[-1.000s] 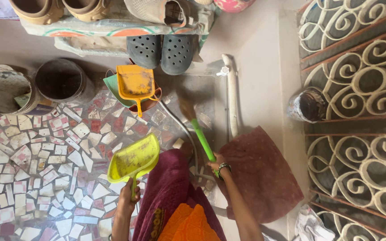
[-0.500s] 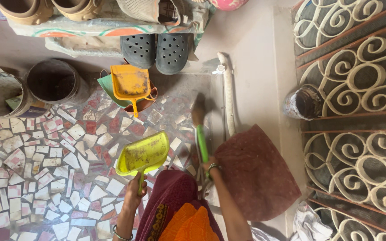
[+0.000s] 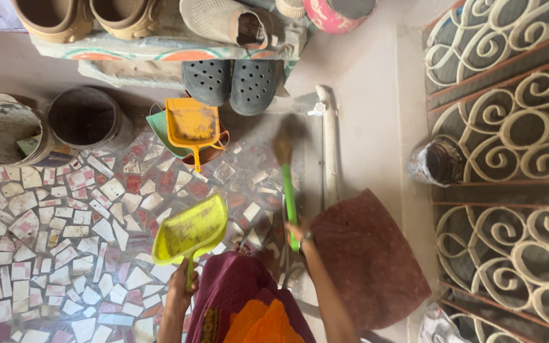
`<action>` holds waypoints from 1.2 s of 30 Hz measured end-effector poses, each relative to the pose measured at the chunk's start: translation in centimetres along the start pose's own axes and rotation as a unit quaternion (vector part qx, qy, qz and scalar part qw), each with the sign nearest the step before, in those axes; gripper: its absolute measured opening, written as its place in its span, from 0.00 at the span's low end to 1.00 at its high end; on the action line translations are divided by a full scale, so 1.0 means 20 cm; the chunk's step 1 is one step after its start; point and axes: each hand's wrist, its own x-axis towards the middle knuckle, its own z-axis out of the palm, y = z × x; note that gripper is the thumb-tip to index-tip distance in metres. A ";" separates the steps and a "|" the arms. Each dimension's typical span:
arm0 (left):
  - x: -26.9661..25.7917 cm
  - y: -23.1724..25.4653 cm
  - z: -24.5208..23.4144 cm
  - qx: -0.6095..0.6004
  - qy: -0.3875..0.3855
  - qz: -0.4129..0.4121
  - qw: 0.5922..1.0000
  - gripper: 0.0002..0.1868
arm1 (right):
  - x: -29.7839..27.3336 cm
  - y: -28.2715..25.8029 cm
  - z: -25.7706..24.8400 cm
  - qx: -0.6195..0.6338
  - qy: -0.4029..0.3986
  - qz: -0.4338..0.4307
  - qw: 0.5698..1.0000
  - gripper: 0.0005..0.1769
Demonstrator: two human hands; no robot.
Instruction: The person sweeps debris from a tiled floor using a handheld brush and a dustpan, moving several buckets and shoes to reach different areas, and eventually dumps the collected dust into a bucket.
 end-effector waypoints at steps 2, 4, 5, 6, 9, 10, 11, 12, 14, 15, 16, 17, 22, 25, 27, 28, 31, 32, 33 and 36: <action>-0.02 -0.01 -0.02 -0.013 -0.003 0.000 1.000 0.23 | 0.16 -0.18 0.05 0.031 0.001 0.007 0.999 0.13; -0.05 -0.04 -0.06 -0.026 0.003 -0.002 1.000 0.22 | 0.30 -0.34 0.11 0.044 0.004 0.008 0.999 0.13; -0.06 -0.05 -0.07 -0.033 0.009 -0.003 0.999 0.22 | 0.35 -0.39 0.15 0.019 0.004 0.000 1.000 0.12; -0.08 -0.07 -0.08 -0.040 0.014 -0.005 0.999 0.22 | 0.38 -0.43 0.19 -0.012 0.007 -0.013 1.000 0.12; -0.12 -0.09 -0.09 -0.047 0.033 -0.039 0.998 0.22 | 0.42 -0.48 0.33 -0.312 0.021 -0.098 0.945 0.14; -0.13 -0.10 -0.10 -0.051 0.035 -0.042 0.997 0.23 | 0.41 -0.47 0.36 -0.453 0.028 -0.114 0.884 0.15; -0.15 -0.11 -0.10 -0.055 0.037 -0.045 0.997 0.23 | 0.39 -0.46 0.39 -0.582 0.036 -0.126 0.802 0.17; -0.15 -0.10 -0.10 -0.059 0.039 -0.049 0.996 0.23 | 0.37 -0.44 0.42 -0.610 0.048 -0.146 0.777 0.20; -0.16 -0.10 -0.11 -0.057 0.033 -0.055 0.996 0.24 | 0.26 -0.34 0.44 -0.664 0.067 -0.179 0.722 0.26; -0.16 -0.10 -0.11 -0.059 0.030 -0.058 0.996 0.24 | 0.21 -0.30 0.44 -0.700 0.051 -0.167 0.692 0.16; -0.17 -0.10 -0.12 -0.061 0.039 -0.048 0.996 0.24 | 0.15 -0.25 0.44 -0.734 0.035 -0.156 0.660 0.08; -0.17 -0.10 -0.12 -0.064 0.047 -0.038 0.996 0.23 | 0.08 -0.19 0.42 -0.728 0.034 -0.155 0.667 0.08; -0.17 -0.10 -0.14 -0.107 -0.018 0.015 0.994 0.21 | -0.25 -0.04 0.26 -0.677 0.002 -0.172 0.715 0.12; -0.15 -0.10 -0.18 -0.087 0.019 0.015 0.996 0.21 | -0.40 -0.01 0.08 -0.627 0.006 -0.203 0.752 0.23; -0.16 -0.11 -0.22 -0.087 0.028 0.024 0.996 0.20 | -0.50 0.06 0.04 -0.566 0.036 -0.229 0.791 0.35; -0.17 -0.13 -0.24 -0.100 0.015 0.024 0.995 0.21 | -0.52 0.08 0.06 -0.512 0.051 -0.191 0.836 0.32; -0.18 -0.13 -0.31 -0.129 -0.013 0.037 0.991 0.21 | -0.52 0.14 0.19 -0.318 0.065 -0.087 0.942 0.27; -0.20 -0.14 -0.34 -0.133 -0.016 0.046 0.990 0.20 | -0.51 0.16 0.25 -0.240 0.053 -0.041 0.969 0.25; -0.21 -0.15 -0.37 -0.137 -0.020 0.054 0.989 0.20 | -0.49 0.18 0.32 -0.165 0.045 0.001 0.985 0.24; -0.24 -0.17 -0.47 -0.123 0.045 0.020 0.991 0.21 | -0.51 0.28 0.56 -0.129 0.019 0.065 0.989 0.19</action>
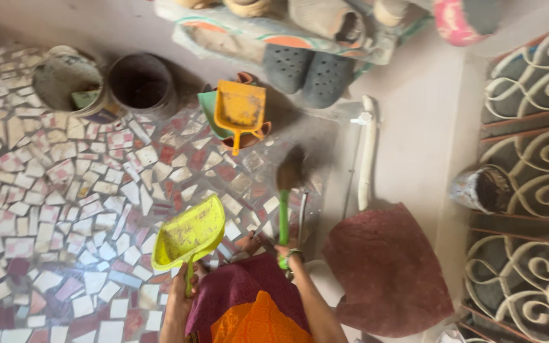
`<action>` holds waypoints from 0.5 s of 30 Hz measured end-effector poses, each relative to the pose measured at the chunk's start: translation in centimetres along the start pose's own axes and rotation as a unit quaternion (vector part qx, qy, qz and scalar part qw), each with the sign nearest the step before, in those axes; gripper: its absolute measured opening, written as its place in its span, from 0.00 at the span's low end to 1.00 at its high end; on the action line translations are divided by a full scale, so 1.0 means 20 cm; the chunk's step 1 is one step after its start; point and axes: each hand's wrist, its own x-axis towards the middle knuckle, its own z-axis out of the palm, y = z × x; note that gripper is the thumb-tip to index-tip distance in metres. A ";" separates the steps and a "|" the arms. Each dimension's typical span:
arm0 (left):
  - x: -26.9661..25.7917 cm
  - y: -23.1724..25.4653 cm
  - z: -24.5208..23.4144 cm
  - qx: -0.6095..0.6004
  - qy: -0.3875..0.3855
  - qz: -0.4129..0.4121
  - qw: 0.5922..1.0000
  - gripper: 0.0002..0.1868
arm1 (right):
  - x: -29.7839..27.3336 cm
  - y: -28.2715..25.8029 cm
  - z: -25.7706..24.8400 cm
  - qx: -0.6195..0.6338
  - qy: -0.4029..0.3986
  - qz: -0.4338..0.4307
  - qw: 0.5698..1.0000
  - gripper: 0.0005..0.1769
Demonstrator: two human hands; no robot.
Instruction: The person sweeps debris from a tiled floor using a handheld brush and a dustpan, moving several buckets and shoes to reach different areas, and eventually dumps the collected dust into a bucket.
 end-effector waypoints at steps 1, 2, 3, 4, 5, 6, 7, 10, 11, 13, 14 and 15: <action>-0.01 0.00 -0.03 -0.010 0.006 -0.006 1.000 0.21 | 0.00 0.00 0.10 -0.028 -0.008 0.005 1.000 0.17; -0.02 0.01 -0.07 -0.020 0.012 -0.011 1.000 0.22 | -0.01 0.00 0.18 -0.066 -0.014 0.004 0.998 0.15; -0.04 0.01 -0.11 -0.031 0.020 -0.017 0.999 0.22 | -0.02 0.01 0.28 -0.102 -0.021 0.003 0.995 0.14; -0.06 0.01 -0.15 -0.045 0.021 -0.010 0.999 0.21 | -0.03 0.01 0.36 -0.122 -0.041 -0.010 0.992 0.12; -0.08 0.02 -0.18 -0.058 0.020 -0.003 0.998 0.21 | -0.03 0.01 0.42 -0.146 -0.062 -0.031 0.987 0.10; -0.09 0.03 -0.20 -0.071 0.019 0.003 0.997 0.20 | -0.05 0.01 0.46 -0.158 -0.091 -0.062 0.981 0.16; -0.12 0.03 -0.22 -0.081 0.030 0.016 0.996 0.18 | -0.06 0.02 0.48 -0.157 -0.100 -0.067 0.980 0.16; -0.16 0.07 -0.30 -0.101 0.052 0.038 0.993 0.16 | -0.10 0.02 0.47 -0.150 -0.096 -0.067 0.982 0.20; -0.17 0.08 -0.34 -0.104 0.055 0.035 0.992 0.16 | -0.13 0.04 0.44 -0.143 -0.076 -0.057 0.985 0.24; -0.16 0.09 -0.41 -0.107 0.050 0.034 0.992 0.17 | -0.17 0.06 0.43 -0.122 -0.060 -0.041 0.990 0.26; -0.16 0.10 -0.44 -0.108 0.043 0.035 0.993 0.18 | -0.19 0.06 0.44 -0.107 -0.065 -0.036 0.992 0.24; -0.16 0.10 -0.47 -0.109 0.036 0.035 0.993 0.18 | -0.20 0.06 0.46 -0.092 -0.068 -0.029 0.993 0.23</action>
